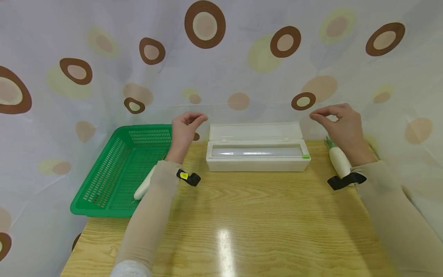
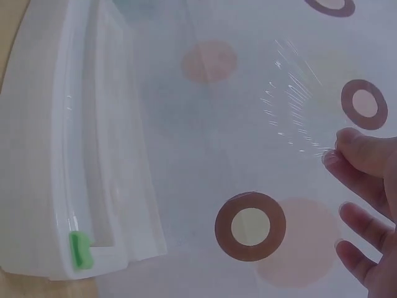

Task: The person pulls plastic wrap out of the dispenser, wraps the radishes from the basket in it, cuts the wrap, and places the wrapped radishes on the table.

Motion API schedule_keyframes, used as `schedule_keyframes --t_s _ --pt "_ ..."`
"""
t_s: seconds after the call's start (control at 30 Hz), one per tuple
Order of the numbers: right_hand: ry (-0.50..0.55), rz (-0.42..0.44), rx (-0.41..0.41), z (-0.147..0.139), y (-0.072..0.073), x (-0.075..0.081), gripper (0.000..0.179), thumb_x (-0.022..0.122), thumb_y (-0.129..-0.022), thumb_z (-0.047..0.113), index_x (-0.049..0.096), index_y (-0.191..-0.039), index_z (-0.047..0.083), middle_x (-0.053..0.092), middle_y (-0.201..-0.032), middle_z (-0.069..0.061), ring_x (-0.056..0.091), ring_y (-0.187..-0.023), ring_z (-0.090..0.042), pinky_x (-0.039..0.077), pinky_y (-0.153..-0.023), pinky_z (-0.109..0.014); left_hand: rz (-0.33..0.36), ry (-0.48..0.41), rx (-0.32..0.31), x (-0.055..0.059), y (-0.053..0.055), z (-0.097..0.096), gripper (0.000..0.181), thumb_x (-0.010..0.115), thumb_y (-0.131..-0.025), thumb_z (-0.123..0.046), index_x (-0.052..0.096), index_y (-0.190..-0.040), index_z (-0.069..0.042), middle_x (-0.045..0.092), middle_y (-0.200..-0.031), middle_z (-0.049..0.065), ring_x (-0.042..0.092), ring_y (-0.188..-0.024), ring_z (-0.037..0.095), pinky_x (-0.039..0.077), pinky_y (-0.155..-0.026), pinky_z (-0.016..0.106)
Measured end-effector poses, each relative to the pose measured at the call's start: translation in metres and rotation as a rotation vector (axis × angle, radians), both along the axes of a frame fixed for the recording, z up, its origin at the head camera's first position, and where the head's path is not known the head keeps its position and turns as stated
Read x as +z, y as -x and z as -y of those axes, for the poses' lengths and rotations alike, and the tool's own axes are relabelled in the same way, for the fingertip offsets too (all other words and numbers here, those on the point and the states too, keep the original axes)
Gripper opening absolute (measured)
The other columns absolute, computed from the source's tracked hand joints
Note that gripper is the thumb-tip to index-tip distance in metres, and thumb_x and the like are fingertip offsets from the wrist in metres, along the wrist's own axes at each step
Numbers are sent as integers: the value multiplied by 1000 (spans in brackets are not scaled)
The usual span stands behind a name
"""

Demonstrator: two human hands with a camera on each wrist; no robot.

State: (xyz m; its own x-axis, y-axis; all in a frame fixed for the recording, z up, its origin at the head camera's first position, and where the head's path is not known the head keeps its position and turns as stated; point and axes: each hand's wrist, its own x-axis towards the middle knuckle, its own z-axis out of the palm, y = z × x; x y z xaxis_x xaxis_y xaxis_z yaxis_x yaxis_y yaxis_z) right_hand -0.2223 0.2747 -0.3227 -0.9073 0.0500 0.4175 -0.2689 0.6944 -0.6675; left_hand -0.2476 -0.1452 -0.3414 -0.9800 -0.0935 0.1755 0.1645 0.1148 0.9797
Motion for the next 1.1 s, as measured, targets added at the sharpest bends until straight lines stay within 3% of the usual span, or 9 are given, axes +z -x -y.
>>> schedule_keyframes --t_s 0.07,0.13,0.23,0.3,0.33,0.43,0.83,0.97,1.1 --pt "8 -22 0 0 -1 3 28 76 -98 29 81 -105 2 54 -89 34 43 -97 10 32 -84 -25 -6 -4 -1 4 -1 0 19 75 -98 -26 80 -106 -9 78 -100 0 55 -56 11 45 -46 22" --pt "17 -34 0 1 -2 6 27 76 -98 28 81 -105 2 54 -89 34 43 -98 10 32 -84 -24 -21 -1 0 8 -1 0 19 75 -98 -26 80 -106 -10 78 -101 0 63 -74 14 47 -49 21" --pt "44 -51 -1 2 -4 10 27 77 -97 27 80 -104 1 56 -88 34 45 -98 9 32 -84 -23 -53 20 9 13 -2 -1 19 75 -98 -25 80 -106 -9 77 -99 -2 66 -101 18 53 -68 22" --pt "59 -59 -2 2 -5 13 27 77 -97 26 80 -105 1 56 -88 34 45 -98 9 31 -83 -22 -76 34 20 16 -2 -1 20 76 -97 -24 80 -106 -7 77 -96 -3 66 -107 21 53 -83 26" --pt "66 -67 -3 1 -5 14 26 78 -96 26 80 -105 1 57 -88 34 46 -98 8 32 -82 -22 -83 38 23 18 -2 -2 20 76 -97 -24 80 -106 -6 77 -95 -4 66 -107 20 51 -90 28" --pt "86 -89 -3 1 -6 19 25 79 -96 23 81 -105 1 59 -89 34 47 -100 8 32 -83 -21 -94 23 32 24 -3 -2 19 78 -96 -23 81 -105 -7 77 -92 -7 67 -105 19 51 -95 33" --pt "140 -100 -9 4 -17 35 24 79 -95 26 82 -110 7 61 -92 27 49 -103 5 32 -87 -20 -204 -23 42 37 -9 0 18 79 -95 -22 81 -102 -6 76 -90 -8 65 -99 18 48 -87 29" --pt "150 -111 15 6 -27 37 22 80 -94 24 82 -107 7 64 -91 27 51 -104 3 36 -88 -18 -211 -42 30 35 -18 4 22 78 -96 -22 80 -104 -3 76 -90 -8 66 -96 18 50 -92 30" --pt "159 -136 59 7 -41 37 17 81 -93 16 81 -103 2 67 -92 27 53 -103 1 37 -88 -16 -206 -33 20 32 -36 8 19 79 -95 -24 80 -103 -7 77 -94 -6 67 -96 19 52 -90 30"
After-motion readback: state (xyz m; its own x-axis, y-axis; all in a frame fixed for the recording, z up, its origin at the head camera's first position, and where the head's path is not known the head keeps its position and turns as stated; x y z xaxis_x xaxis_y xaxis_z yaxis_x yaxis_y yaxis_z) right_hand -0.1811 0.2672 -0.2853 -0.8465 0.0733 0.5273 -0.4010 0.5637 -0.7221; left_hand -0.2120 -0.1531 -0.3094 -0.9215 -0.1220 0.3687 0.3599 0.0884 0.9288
